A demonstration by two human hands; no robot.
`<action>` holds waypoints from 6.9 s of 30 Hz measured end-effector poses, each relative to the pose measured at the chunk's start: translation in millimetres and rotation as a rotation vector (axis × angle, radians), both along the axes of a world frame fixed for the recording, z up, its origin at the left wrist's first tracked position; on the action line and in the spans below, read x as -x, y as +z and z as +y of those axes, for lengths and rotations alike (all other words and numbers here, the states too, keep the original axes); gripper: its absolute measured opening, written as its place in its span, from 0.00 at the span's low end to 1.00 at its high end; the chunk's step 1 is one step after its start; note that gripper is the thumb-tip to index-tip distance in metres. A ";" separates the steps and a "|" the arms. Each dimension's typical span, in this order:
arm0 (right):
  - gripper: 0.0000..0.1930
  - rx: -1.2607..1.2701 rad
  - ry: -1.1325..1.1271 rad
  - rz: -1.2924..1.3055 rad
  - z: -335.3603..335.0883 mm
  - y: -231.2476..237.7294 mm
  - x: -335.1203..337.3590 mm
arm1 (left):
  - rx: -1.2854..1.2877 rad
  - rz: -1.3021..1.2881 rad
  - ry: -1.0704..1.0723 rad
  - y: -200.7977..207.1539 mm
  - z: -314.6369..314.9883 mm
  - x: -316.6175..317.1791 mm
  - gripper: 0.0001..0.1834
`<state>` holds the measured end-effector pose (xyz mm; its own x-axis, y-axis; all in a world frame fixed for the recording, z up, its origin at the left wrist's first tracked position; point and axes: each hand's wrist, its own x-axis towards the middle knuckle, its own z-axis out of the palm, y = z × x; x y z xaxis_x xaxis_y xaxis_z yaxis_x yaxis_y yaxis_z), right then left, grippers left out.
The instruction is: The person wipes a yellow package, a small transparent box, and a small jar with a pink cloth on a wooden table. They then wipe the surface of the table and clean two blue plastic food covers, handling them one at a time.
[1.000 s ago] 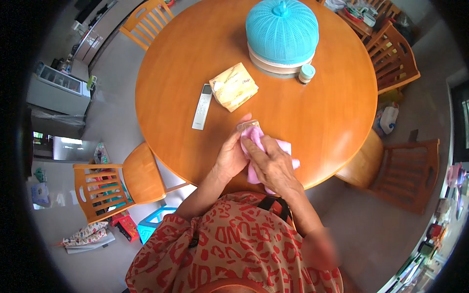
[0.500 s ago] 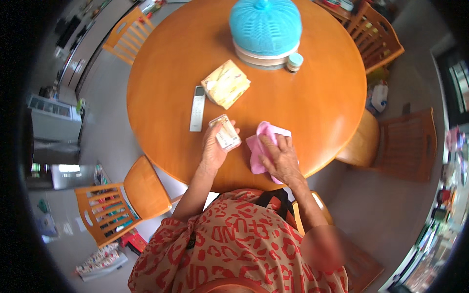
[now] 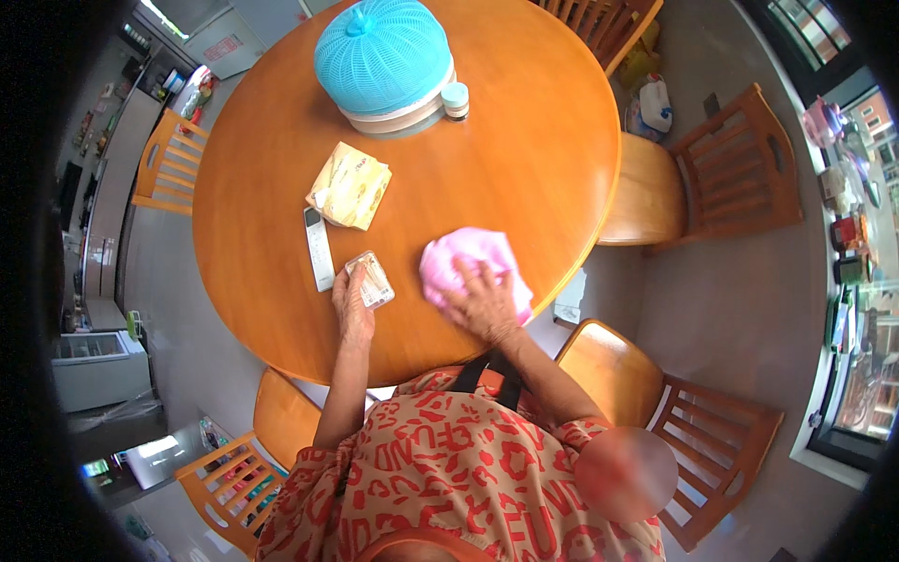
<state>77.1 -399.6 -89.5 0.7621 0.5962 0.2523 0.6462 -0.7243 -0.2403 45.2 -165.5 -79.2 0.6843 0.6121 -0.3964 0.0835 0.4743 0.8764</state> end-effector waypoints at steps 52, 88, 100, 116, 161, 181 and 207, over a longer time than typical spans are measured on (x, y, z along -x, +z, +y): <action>0.20 0.030 0.073 0.144 32.0 8.1 -267.0 | -0.898 0.355 0.315 -44.9 -57.2 -102.8 0.19; 0.26 -1.364 -0.261 0.833 -120.2 100.9 -268.8 | -0.518 -0.243 -0.145 14.8 -174.9 -246.7 0.32; 0.13 -0.992 0.206 0.717 -42.8 123.2 -176.2 | -0.781 -0.268 -0.326 65.8 -158.6 -136.4 0.34; 0.11 -0.775 0.505 0.290 -73.7 165.2 -82.8 | -0.515 -0.473 -0.564 104.9 -139.9 -49.7 0.33; 0.15 -1.168 -0.006 0.453 -1.8 173.8 -35.3 | -0.211 -0.578 -0.549 139.7 -104.7 -29.3 0.33; 0.15 -1.153 0.123 0.569 -1.8 188.8 -65.4 | -0.092 -0.657 -0.616 149.8 -100.9 -28.1 0.31; 0.16 -1.119 0.167 0.811 14.5 178.0 -57.8 | 0.185 -0.607 -0.211 142.5 -106.8 -43.9 0.42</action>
<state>134.9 -385.1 88.5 0.8644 0.4706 0.1772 0.1079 0.1706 -0.9794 89.1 -272.4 63.4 0.9165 0.3999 0.0110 -0.2917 0.6492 0.7025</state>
